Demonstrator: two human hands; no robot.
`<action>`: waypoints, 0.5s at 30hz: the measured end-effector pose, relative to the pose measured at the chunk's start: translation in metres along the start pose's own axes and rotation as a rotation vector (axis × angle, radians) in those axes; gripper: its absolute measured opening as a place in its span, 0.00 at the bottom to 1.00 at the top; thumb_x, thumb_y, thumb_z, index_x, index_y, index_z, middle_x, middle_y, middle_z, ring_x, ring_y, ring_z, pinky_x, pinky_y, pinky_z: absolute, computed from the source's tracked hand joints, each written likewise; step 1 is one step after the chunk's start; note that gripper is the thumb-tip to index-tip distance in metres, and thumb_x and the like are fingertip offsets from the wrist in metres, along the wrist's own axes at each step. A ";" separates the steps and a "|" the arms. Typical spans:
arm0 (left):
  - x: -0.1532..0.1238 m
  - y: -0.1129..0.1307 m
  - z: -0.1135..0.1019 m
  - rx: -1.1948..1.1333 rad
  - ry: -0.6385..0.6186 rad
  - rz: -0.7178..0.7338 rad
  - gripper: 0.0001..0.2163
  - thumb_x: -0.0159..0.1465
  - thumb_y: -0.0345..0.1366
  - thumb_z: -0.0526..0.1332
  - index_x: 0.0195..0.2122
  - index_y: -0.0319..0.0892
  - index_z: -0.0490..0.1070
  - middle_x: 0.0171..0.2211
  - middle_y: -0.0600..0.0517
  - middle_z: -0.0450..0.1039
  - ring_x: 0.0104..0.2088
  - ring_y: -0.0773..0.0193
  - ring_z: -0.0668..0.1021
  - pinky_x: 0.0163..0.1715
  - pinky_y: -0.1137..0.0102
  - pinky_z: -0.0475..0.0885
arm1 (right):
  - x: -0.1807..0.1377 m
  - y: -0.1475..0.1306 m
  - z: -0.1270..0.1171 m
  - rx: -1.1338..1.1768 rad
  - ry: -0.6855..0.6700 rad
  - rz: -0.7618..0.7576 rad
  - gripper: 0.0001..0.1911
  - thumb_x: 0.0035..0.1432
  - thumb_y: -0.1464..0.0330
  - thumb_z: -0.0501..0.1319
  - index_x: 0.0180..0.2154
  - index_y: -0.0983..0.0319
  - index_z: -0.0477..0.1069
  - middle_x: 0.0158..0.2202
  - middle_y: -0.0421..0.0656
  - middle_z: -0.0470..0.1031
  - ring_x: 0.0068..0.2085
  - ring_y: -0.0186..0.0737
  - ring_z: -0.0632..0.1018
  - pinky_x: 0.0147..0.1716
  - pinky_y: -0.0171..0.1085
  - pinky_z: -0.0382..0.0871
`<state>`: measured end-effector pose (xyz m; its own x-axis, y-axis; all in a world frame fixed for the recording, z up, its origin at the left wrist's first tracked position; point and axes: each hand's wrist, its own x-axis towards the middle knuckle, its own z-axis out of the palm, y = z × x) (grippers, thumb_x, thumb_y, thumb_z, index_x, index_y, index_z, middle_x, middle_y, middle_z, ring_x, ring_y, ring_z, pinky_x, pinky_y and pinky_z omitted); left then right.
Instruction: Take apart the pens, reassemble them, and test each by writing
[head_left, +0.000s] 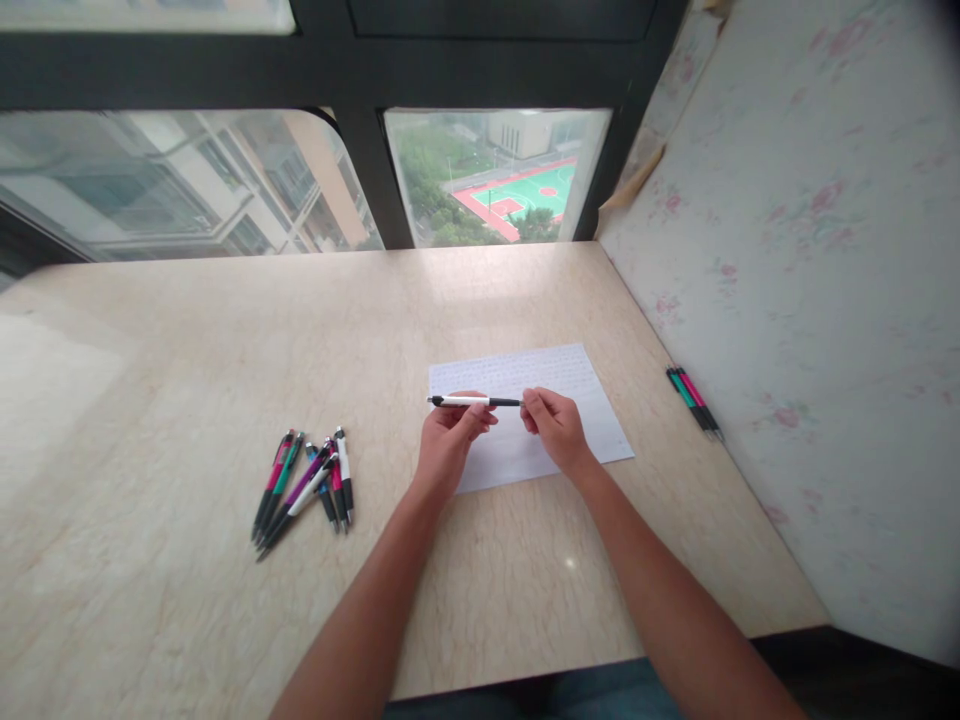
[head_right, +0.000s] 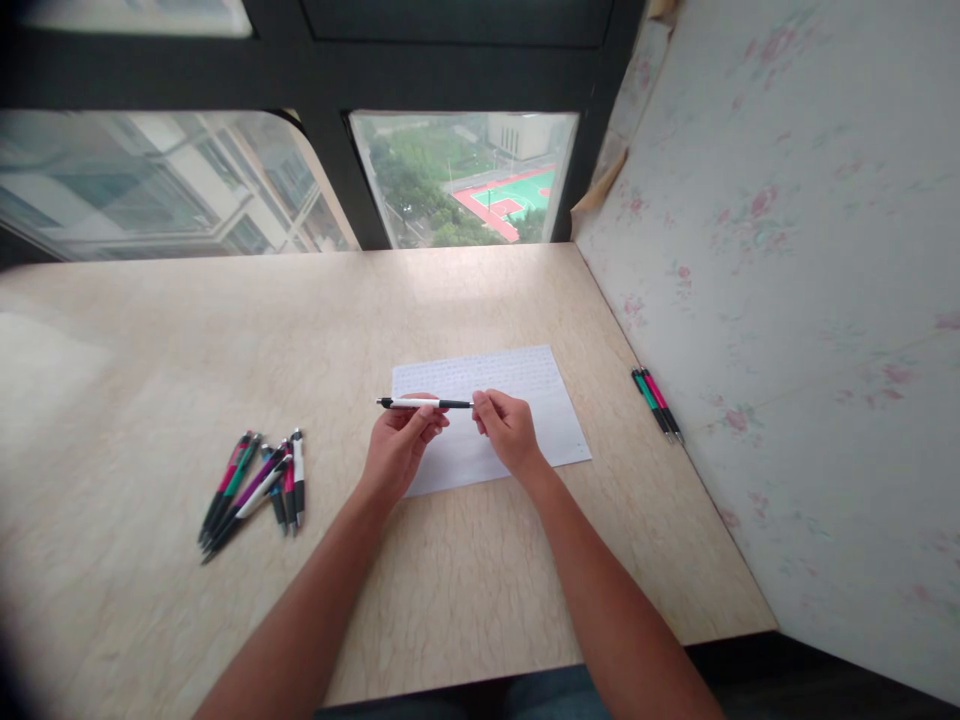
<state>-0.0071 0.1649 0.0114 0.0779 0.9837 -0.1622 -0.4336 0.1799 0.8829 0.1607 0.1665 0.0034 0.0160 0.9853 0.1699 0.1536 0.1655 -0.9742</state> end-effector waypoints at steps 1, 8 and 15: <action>0.000 0.001 -0.001 0.000 -0.011 -0.002 0.12 0.55 0.39 0.70 0.38 0.39 0.76 0.32 0.48 0.79 0.30 0.67 0.79 0.32 0.73 0.70 | 0.000 0.001 0.000 0.001 -0.011 0.004 0.25 0.66 0.52 0.52 0.22 0.60 0.65 0.17 0.37 0.64 0.20 0.32 0.65 0.23 0.34 0.59; 0.001 -0.001 -0.002 -0.001 -0.004 -0.032 0.12 0.57 0.39 0.69 0.39 0.38 0.77 0.30 0.48 0.79 0.32 0.65 0.81 0.32 0.74 0.72 | 0.000 -0.001 -0.003 -0.120 -0.041 -0.021 0.24 0.65 0.54 0.54 0.21 0.61 0.65 0.15 0.35 0.62 0.19 0.30 0.63 0.22 0.33 0.56; -0.002 -0.002 0.002 -0.006 0.089 -0.074 0.14 0.52 0.40 0.72 0.36 0.37 0.77 0.27 0.48 0.79 0.29 0.64 0.81 0.31 0.73 0.75 | 0.000 -0.003 -0.008 -0.242 -0.071 -0.141 0.21 0.66 0.58 0.54 0.23 0.60 0.69 0.17 0.37 0.68 0.21 0.33 0.68 0.24 0.34 0.60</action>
<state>-0.0049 0.1623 0.0106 0.0301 0.9638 -0.2650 -0.4355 0.2513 0.8644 0.1677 0.1659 0.0074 -0.0897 0.9552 0.2819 0.3810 0.2944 -0.8764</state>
